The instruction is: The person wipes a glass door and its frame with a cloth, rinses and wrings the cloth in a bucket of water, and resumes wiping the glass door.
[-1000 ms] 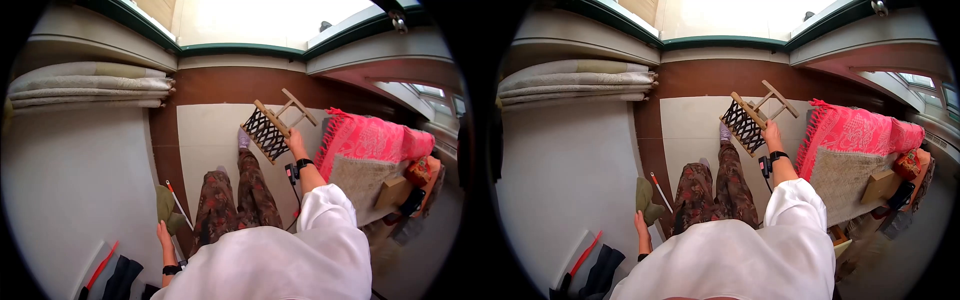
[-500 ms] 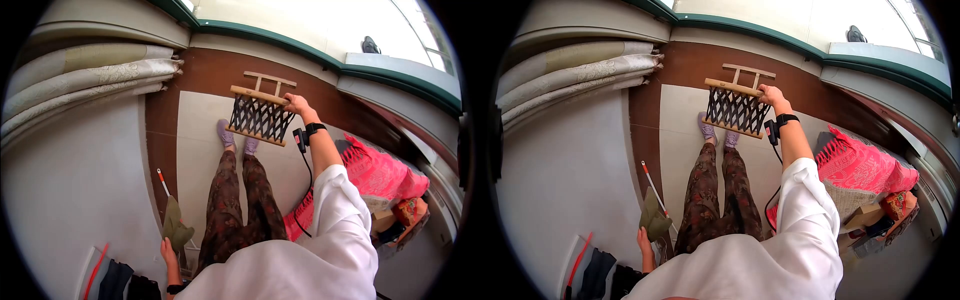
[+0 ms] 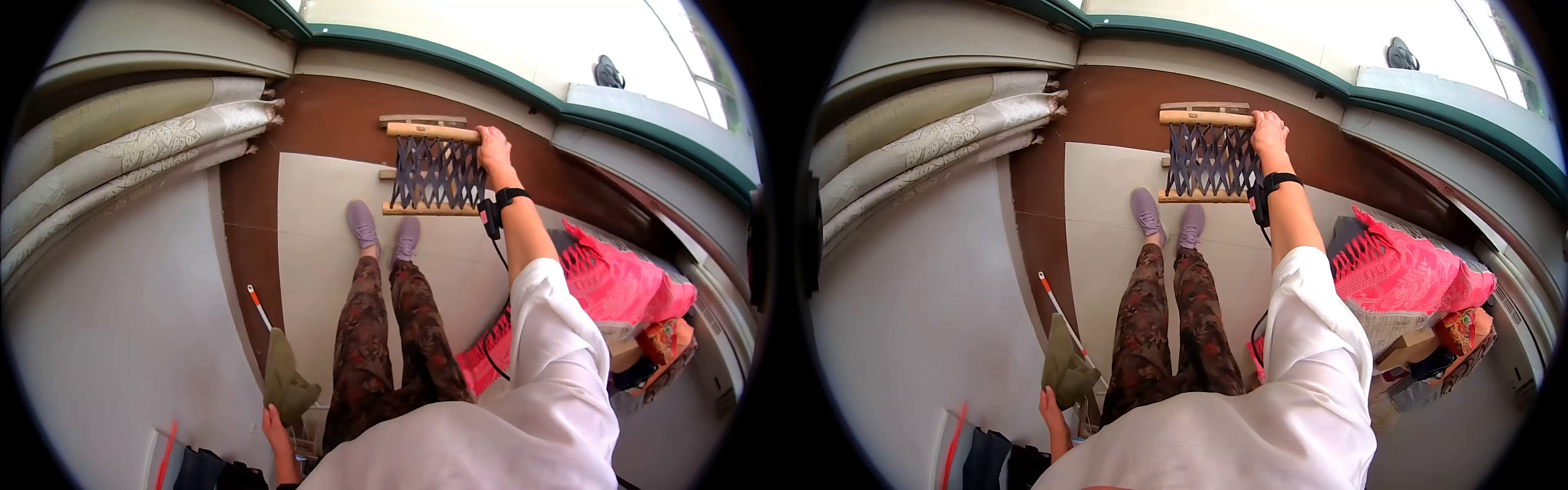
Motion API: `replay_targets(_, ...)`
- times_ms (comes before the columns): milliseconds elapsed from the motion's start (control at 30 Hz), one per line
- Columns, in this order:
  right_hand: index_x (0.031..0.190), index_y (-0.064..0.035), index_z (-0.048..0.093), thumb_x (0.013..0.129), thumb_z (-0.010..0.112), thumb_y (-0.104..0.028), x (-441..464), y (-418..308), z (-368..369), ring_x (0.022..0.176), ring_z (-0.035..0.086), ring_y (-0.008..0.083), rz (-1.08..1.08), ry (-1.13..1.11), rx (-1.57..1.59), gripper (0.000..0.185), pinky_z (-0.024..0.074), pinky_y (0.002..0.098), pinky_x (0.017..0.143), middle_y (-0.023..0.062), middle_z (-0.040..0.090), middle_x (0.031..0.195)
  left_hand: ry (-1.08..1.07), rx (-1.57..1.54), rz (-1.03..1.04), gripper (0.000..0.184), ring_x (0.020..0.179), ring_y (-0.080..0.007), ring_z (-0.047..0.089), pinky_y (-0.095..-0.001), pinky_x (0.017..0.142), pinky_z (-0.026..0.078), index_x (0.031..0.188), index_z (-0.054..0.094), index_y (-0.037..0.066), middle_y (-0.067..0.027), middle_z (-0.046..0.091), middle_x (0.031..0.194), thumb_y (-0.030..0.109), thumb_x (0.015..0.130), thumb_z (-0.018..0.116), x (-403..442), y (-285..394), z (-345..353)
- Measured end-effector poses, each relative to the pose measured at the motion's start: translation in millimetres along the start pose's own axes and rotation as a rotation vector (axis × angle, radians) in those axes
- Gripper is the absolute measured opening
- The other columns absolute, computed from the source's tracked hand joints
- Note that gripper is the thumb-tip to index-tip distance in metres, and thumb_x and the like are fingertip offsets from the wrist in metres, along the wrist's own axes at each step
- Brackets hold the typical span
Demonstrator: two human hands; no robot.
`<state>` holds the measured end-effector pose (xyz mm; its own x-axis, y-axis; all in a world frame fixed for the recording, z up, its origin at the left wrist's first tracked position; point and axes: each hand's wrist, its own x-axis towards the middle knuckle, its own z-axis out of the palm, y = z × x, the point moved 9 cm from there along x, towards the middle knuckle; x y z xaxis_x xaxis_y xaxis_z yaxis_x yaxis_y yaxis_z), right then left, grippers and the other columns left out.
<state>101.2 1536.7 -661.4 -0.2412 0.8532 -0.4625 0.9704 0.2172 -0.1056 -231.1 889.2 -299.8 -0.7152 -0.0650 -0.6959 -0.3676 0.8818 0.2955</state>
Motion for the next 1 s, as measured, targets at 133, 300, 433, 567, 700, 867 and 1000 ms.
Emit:
replay_targets(133, 0.127, -0.0136, 0.044, 0.080, 0.052, -0.012, -19.0, -6.8, -14.6, 0.125, 0.038, 0.0290, 0.099, 0.034, 0.309, 0.048, 0.0334, 0.0442, 0.101, 0.0094, 0.047, 0.129, -0.024, 0.005, 0.084, 0.034, 0.084, -0.0131, 0.051, -0.0269, 0.078, 0.042, 0.108, 0.054, -0.005, -0.0066, 0.059, 0.096, 0.025, 0.094, 0.045, -7.9, 42.4, 11.8)
replay_targets(300, 0.117, -0.0074, 0.052, 0.078, 0.057, -0.018, -122.1, -40.5, -19.5, 0.103, 0.057, 0.0289, 0.159, -0.060, 0.864, 0.041, 0.0443, 0.0357, 0.089, 0.0126, 0.059, 0.112, -0.130, 0.153, 0.358, 0.022, 0.077, -0.0123, 0.047, -0.0244, 0.072, 0.040, 0.096, 0.054, -0.005, -0.0054, 0.055, 0.084, 0.017, 0.093, 0.048, -8.0, 115.4, 41.8)
replay_targets(433, 0.116, -0.0062, 0.056, 0.084, 0.061, -0.026, -280.8, -124.9, -55.0, 0.096, 0.055, 0.0123, 0.212, -0.642, 1.441, 0.038, 0.0441, 0.0263, 0.083, 0.0052, 0.061, 0.103, -0.292, 0.309, 0.637, 0.015, 0.072, -0.0136, 0.044, -0.0231, 0.067, 0.037, 0.087, 0.051, -0.005, -0.0058, 0.046, 0.075, 0.011, 0.090, 0.051, -33.1, 192.7, 87.6)
replay_targets(567, 0.136, -0.0037, 0.030, 0.089, 0.057, -0.030, -382.0, -169.6, -142.6, 0.123, 0.040, 0.0173, 0.146, -0.728, 1.812, 0.060, 0.0315, 0.0300, 0.102, 0.0114, 0.040, 0.135, -0.575, 0.150, 0.848, 0.016, 0.073, -0.0139, 0.045, -0.0234, 0.069, 0.038, 0.089, 0.053, -0.004, -0.0056, 0.048, 0.080, 0.012, 0.090, 0.052, -133.1, 276.9, 144.2)
replay_targets(700, 0.136, -0.0042, 0.031, 0.088, 0.058, -0.027, -419.5, -155.1, -232.7, 0.117, 0.044, 0.0148, 0.130, -0.551, 2.070, 0.059, 0.0354, 0.0293, 0.098, 0.0085, 0.044, 0.131, -0.790, 0.135, 0.861, 0.018, 0.077, -0.0106, 0.047, -0.0227, 0.069, 0.039, 0.099, 0.055, -0.003, -0.0044, 0.052, 0.085, 0.012, 0.090, 0.051, -211.0, 297.3, 173.0)
replay_targets(867, 0.121, -0.0015, 0.048, 0.084, 0.064, -0.023, -438.0, -109.8, -280.7, 0.101, 0.053, 0.0114, 0.163, -0.353, 1.834, 0.045, 0.0424, 0.0250, 0.086, 0.0044, 0.058, 0.110, -0.871, 0.200, 0.883, 0.019, 0.077, -0.0077, 0.050, -0.0199, 0.068, 0.040, 0.101, 0.060, -0.002, -0.0022, 0.056, 0.085, 0.010, 0.087, 0.057, -247.7, 309.2, 177.6)
replay_targets(1000, 0.121, -0.0026, 0.048, 0.083, 0.065, -0.021, -453.4, -108.8, -326.7, 0.102, 0.052, 0.0120, 0.126, -0.235, 2.093, 0.045, 0.0390, 0.0279, 0.092, 0.0054, 0.057, 0.111, -0.807, 0.043, 1.014, 0.016, 0.070, -0.0068, 0.051, -0.0197, 0.063, 0.042, 0.094, 0.063, 0.000, -0.0011, 0.056, 0.081, 0.009, 0.081, 0.064, -279.5, 356.8, 158.8)
